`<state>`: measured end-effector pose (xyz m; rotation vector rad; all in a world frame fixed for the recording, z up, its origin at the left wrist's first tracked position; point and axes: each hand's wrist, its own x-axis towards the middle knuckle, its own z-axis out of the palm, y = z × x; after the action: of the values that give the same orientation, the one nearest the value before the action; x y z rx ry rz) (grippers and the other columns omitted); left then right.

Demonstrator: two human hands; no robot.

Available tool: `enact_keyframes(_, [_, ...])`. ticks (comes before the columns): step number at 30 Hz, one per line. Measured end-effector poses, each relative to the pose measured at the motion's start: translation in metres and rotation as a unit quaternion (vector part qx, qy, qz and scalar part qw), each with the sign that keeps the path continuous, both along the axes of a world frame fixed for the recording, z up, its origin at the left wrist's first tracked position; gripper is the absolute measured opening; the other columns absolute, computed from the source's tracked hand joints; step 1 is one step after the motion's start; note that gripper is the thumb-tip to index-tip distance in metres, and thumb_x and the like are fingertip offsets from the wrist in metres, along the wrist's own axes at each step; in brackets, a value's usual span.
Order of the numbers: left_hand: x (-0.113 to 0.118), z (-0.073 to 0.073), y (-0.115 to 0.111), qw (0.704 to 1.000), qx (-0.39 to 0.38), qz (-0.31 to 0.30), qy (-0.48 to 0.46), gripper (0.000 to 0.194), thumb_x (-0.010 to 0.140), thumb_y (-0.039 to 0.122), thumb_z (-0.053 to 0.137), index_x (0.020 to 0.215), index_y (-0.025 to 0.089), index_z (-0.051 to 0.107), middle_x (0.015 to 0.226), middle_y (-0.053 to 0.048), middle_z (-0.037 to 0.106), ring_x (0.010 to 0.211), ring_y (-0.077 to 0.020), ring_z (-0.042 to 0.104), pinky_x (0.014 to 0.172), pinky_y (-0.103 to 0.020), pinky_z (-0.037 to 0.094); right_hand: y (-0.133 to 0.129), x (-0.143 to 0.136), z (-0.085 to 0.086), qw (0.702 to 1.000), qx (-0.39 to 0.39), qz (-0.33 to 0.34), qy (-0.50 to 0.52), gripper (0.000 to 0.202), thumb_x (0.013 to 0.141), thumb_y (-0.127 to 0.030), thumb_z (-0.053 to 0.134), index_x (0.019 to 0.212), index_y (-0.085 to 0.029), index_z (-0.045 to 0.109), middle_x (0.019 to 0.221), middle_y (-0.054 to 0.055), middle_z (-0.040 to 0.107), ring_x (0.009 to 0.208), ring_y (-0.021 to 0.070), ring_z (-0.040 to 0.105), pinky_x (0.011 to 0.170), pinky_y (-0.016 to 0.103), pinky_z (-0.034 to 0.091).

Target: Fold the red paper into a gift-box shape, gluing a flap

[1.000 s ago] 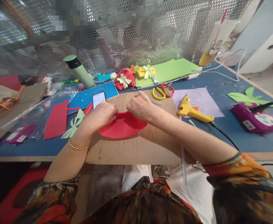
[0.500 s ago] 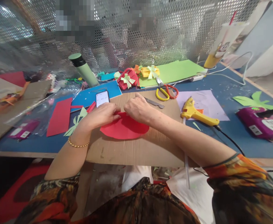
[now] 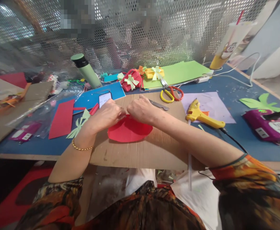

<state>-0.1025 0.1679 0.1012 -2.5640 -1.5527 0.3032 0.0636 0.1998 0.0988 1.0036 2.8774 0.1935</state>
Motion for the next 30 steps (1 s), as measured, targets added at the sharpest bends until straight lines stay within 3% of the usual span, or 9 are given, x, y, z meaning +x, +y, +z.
enact_keyframes(3, [-0.003, -0.003, 0.003, 0.999, 0.001, 0.01, -0.035, 0.038, 0.095, 0.01, 0.048, 0.062, 0.017, 0.064, 0.067, -0.01, 0.07, 0.062, -0.0186, 0.055, 0.083, -0.042, 0.04, 0.004, -0.007, 0.004, 1.0, -0.017, 0.005, 0.022, 0.029, 0.102, -0.033, 0.061, 0.106, -0.013, 0.082, 0.092, 0.016, 0.08, 0.089, 0.0254, 0.072, 0.084, 0.036, 0.044])
enact_keyframes(7, [-0.017, -0.002, 0.005, 0.993, -0.042, 0.038, -0.105, 0.032, 0.095, 0.015, 0.052, 0.069, 0.017, 0.071, 0.072, -0.009, 0.074, 0.07, -0.0187, 0.062, 0.08, -0.037, 0.045, 0.006, -0.016, 0.0, 0.998, -0.028, -0.011, 0.046, 0.028, 0.102, -0.033, 0.062, 0.109, -0.014, 0.082, 0.093, 0.015, 0.08, 0.089, 0.0243, 0.073, 0.08, 0.033, 0.045])
enact_keyframes(10, [-0.037, 0.006, 0.005, 0.953, -0.08, 0.062, -0.285, 0.028, 0.098, 0.031, 0.056, 0.088, 0.017, 0.077, 0.086, -0.005, 0.079, 0.086, -0.0194, 0.07, 0.08, -0.031, 0.051, 0.004, -0.016, -0.005, 0.999, -0.025, -0.012, 0.037, 0.029, 0.103, -0.031, 0.06, 0.105, -0.012, 0.081, 0.095, 0.017, 0.081, 0.094, 0.0264, 0.074, 0.08, 0.034, 0.044])
enact_keyframes(13, [-0.054, 0.015, 0.002, 0.918, -0.05, 0.145, -0.366, 0.038, 0.101, 0.039, 0.05, 0.083, 0.015, 0.075, 0.085, -0.009, 0.079, 0.082, -0.019, 0.073, 0.076, -0.03, 0.054, 0.003, -0.015, -0.008, 1.0, -0.023, -0.001, 0.022, 0.03, 0.104, -0.027, 0.056, 0.101, -0.011, 0.081, 0.097, 0.018, 0.08, 0.098, 0.0286, 0.075, 0.081, 0.035, 0.043])
enact_keyframes(15, [-0.055, 0.019, -0.001, 0.921, -0.065, 0.188, -0.335, 0.042, 0.1, 0.041, 0.051, 0.073, 0.016, 0.071, 0.077, -0.008, 0.077, 0.073, -0.0183, 0.071, 0.069, -0.03, 0.052, 0.004, -0.014, -0.009, 1.0, -0.023, 0.002, 0.021, 0.029, 0.104, -0.025, 0.055, 0.1, -0.011, 0.081, 0.098, 0.019, 0.08, 0.098, 0.0289, 0.075, 0.08, 0.036, 0.042])
enact_keyframes(18, [-0.044, 0.023, -0.009, 0.955, -0.103, 0.183, -0.211, 0.04, 0.096, 0.044, 0.056, 0.069, 0.018, 0.071, 0.071, -0.005, 0.074, 0.067, -0.018, 0.065, 0.064, -0.03, 0.044, 0.005, -0.013, -0.011, 0.999, -0.024, 0.0, 0.027, 0.032, 0.105, -0.027, 0.054, 0.1, -0.011, 0.081, 0.096, 0.02, 0.08, 0.097, 0.029, 0.075, 0.079, 0.035, 0.041])
enact_keyframes(22, [-0.025, 0.024, -0.013, 0.974, -0.11, 0.18, -0.081, 0.02, 0.087, 0.029, 0.062, 0.072, 0.019, 0.069, 0.068, -0.004, 0.069, 0.067, -0.0195, 0.06, 0.06, -0.033, 0.035, 0.004, -0.011, -0.013, 0.999, -0.022, -0.003, 0.034, 0.035, 0.105, -0.026, 0.05, 0.1, -0.011, 0.081, 0.096, 0.021, 0.08, 0.095, 0.0291, 0.074, 0.078, 0.035, 0.041])
enact_keyframes(25, [-0.019, 0.019, -0.009, 0.973, -0.11, 0.192, -0.058, 0.013, 0.083, 0.022, 0.061, 0.072, 0.019, 0.067, 0.067, -0.005, 0.067, 0.066, -0.0201, 0.06, 0.058, -0.033, 0.034, 0.001, -0.012, -0.014, 0.999, -0.006, -0.001, 0.043, 0.034, 0.104, -0.02, 0.049, 0.1, -0.01, 0.081, 0.097, 0.021, 0.081, 0.092, 0.0275, 0.074, 0.081, 0.036, 0.042])
enact_keyframes(30, [-0.018, 0.002, 0.0, 0.971, -0.11, 0.206, -0.056, 0.011, 0.083, 0.027, 0.065, 0.078, 0.019, 0.07, 0.077, -0.009, 0.073, 0.073, -0.0235, 0.067, 0.061, -0.033, 0.04, -0.003, -0.015, -0.014, 0.997, -0.011, 0.001, 0.07, 0.035, 0.103, -0.021, 0.049, 0.103, -0.008, 0.081, 0.095, 0.023, 0.08, 0.089, 0.0269, 0.074, 0.086, 0.037, 0.042])
